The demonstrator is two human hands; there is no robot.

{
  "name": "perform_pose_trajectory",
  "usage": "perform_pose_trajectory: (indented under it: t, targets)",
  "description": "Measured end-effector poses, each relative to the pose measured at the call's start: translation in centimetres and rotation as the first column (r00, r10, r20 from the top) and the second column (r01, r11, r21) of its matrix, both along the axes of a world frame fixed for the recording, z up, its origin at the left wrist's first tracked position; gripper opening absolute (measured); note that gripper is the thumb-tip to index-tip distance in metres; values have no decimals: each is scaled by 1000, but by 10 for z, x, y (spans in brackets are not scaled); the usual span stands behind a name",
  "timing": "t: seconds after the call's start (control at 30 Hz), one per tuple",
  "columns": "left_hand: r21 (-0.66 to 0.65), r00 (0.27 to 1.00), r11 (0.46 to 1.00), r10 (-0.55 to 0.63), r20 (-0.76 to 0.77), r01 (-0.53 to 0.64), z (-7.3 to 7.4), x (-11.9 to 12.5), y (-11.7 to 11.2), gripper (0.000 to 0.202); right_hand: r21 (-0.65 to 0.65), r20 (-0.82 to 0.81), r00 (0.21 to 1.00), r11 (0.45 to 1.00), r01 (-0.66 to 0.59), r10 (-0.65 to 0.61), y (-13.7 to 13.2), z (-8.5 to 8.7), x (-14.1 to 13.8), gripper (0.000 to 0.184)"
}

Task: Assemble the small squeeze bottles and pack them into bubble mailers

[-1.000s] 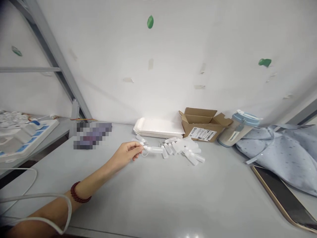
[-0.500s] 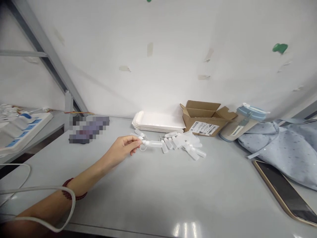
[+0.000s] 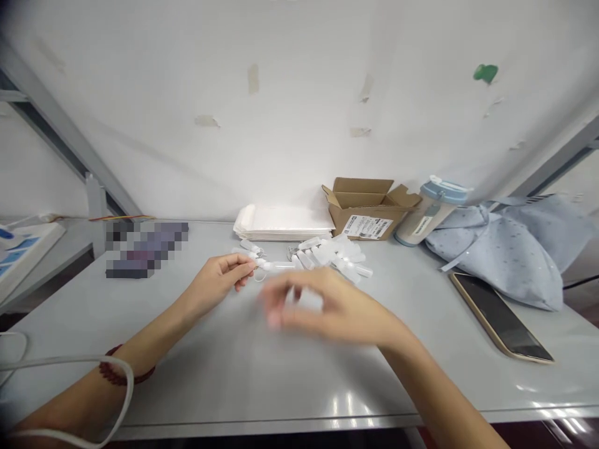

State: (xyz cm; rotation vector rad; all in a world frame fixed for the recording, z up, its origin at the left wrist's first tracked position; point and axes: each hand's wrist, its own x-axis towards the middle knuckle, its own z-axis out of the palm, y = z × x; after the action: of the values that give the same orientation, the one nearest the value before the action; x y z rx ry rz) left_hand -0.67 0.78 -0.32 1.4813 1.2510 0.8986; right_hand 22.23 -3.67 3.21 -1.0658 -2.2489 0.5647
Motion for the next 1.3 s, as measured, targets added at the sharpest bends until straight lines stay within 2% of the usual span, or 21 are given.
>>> perform_pose_trajectory:
  t: [0.1,0.2,0.33,0.47,0.67,1.3]
  targets:
    - [6,1000,1000,-24,-11,24,0,3,-2,21,34,23,998,998,50,-50,28,-8,-13,29]
    - [-3,999,999,-47,-10,47,0,4,-3,22,-29,45,999,999,-16,17,46,-26,-23,28]
    - [-28,997,997,-78,-30,77,0,3,-3,24,13,-58,996,998,64,-63,43,-51,-28,27]
    - [-51,996,997,-63,-57,61,4,3,-2,22,77,-108,989,991,105,-97,38,-65,-29,27]
    - [-22,993,996,-92,-72,91,2,0,1,21,145,-101,988,981,132,-118,38,-69,-29,27]
    - [-49,974,978,-208,-87,204,2,-1,-1,18,161,-45,998,985,56,-50,28,-69,-32,26]
